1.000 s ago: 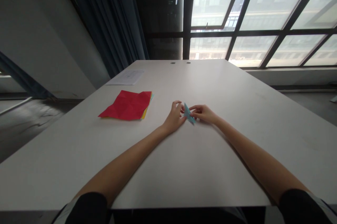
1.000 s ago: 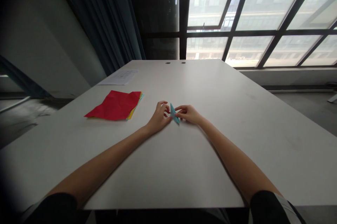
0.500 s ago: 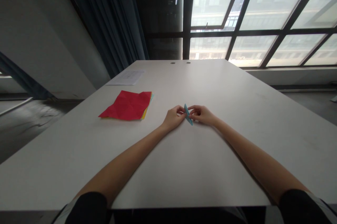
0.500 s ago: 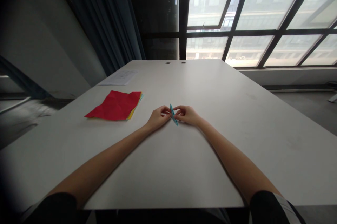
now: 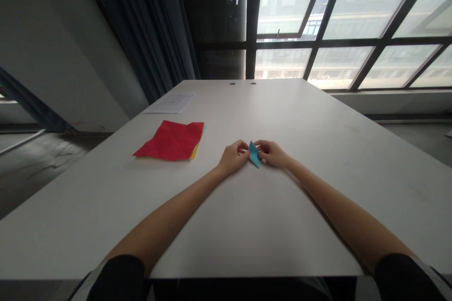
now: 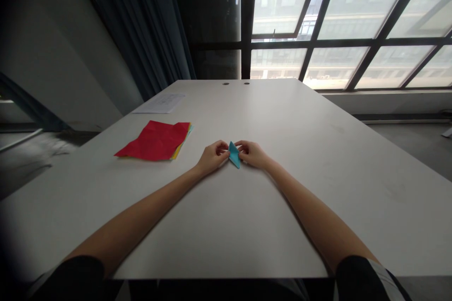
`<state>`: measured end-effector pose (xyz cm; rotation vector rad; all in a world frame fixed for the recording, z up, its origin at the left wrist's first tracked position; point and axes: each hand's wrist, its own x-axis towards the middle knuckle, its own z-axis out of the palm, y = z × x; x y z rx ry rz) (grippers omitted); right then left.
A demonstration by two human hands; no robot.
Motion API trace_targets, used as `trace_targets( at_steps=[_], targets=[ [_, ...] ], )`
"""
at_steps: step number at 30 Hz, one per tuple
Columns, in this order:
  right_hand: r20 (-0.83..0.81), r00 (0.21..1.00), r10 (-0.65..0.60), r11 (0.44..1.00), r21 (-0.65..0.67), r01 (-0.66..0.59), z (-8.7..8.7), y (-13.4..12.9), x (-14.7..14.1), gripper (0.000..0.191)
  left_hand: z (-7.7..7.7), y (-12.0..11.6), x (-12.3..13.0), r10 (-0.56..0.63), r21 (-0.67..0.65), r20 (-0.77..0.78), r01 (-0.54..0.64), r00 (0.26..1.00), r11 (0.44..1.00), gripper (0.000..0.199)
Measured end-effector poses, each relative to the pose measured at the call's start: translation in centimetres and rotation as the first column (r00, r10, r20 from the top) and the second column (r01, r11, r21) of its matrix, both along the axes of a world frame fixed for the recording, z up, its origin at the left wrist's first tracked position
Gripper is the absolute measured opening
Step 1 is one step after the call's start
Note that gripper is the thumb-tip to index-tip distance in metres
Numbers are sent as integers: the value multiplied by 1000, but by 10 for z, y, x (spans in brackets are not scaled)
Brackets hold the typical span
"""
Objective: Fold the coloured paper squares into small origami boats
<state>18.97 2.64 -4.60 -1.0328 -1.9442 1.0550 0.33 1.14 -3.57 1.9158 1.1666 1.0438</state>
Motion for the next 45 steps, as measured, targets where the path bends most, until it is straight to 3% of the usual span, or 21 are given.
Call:
trace_targets(
  at_steps=[5, 8, 13, 17, 19, 23, 27, 30, 33, 37, 45],
  targets=[
    [69, 991, -116, 990, 85, 110, 1, 0, -3, 28, 0, -2, 1, 22, 86, -86, -15, 996, 996, 11],
    [-12, 990, -140, 990, -9, 139, 3, -1, -7, 24, 0, -3, 2, 32, 75, -41, -29, 999, 997, 13],
    [-263, 937, -231, 965, -181, 187, 6, 0, -11, 19, -2, 4, 4, 15, -59, 187, -4, 982, 998, 25],
    [-440, 863, -249, 936, -340, 96, 6, 2, -9, 20, -2, 11, 2, 95, -302, 426, 42, 900, 953, 16],
    [-491, 837, -241, 917, -397, 31, 7, 3, -7, 21, 0, 13, 1, 118, -351, 487, 71, 865, 934, 15],
    [-548, 795, -261, 893, -450, -17, 9, 3, -4, 20, 1, 11, 0, 2, -258, 495, 145, 869, 955, 28],
    [-561, 786, -258, 867, -493, -67, 11, 1, -4, 21, 0, 9, 1, -73, -174, 403, 155, 912, 972, 39],
    [-561, 804, -195, 860, -493, -135, 10, 0, -6, 25, -2, 10, 1, -33, -142, 366, 91, 930, 986, 32],
    [-526, 841, -129, 887, -440, -140, 9, -1, -8, 30, -4, 11, 1, 26, -192, 390, 54, 921, 980, 31],
    [-443, 888, -126, 929, -366, -51, 9, -2, -10, 32, -5, 11, 2, 6, -239, 396, 96, 918, 966, 31],
    [-364, 905, -219, 946, -306, 106, 11, -4, -14, 34, -6, 9, 3, -28, -276, 339, 128, 941, 953, 30]
  ],
)
